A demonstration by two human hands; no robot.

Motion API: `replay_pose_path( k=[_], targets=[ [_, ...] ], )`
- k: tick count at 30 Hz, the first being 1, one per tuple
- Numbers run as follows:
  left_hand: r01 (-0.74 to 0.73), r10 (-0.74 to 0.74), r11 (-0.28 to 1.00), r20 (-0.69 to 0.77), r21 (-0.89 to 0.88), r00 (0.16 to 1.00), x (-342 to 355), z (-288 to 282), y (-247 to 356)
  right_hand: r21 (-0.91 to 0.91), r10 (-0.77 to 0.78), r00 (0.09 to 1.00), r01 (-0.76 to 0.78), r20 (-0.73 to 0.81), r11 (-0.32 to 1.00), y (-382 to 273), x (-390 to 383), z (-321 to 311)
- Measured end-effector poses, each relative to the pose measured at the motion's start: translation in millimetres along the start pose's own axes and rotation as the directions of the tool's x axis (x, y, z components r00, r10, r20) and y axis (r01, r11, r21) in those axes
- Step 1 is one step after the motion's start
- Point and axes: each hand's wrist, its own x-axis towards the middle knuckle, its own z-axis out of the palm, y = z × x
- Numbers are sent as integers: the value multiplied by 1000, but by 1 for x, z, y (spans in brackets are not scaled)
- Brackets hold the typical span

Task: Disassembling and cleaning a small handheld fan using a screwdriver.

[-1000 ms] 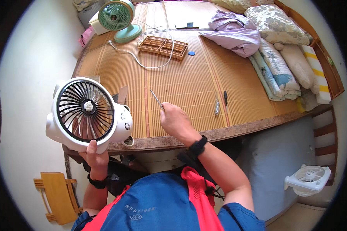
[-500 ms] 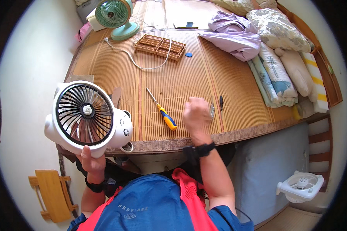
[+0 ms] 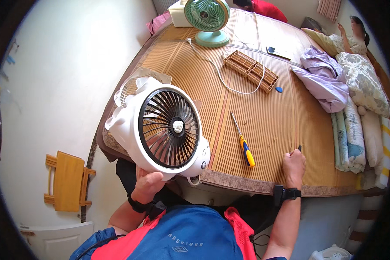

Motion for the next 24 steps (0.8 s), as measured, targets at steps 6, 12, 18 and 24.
replay_pose_path(
  k=[6, 12, 18, 24],
  targets=[
    [-29, 42, 993, 109, -115, 993, 2, -2, 10, 450, 2, 999, -26, 54, 893, -3, -5, -7],
    [-65, 67, 997, -47, 33, 997, -10, 0, 2, 930, -83, 978, -156, 193, 332, -93, -59, -43],
    [-378, 382, 840, 70, 391, 922, -34, 13, -22, 916, -529, 759, -387, 380, 103, -160, -139, -119],
    [-241, 105, 572, 221, 784, 970, -61, -12, -38, 898, -676, 605, -382, 420, 216, -196, -191, -154]
  ],
)
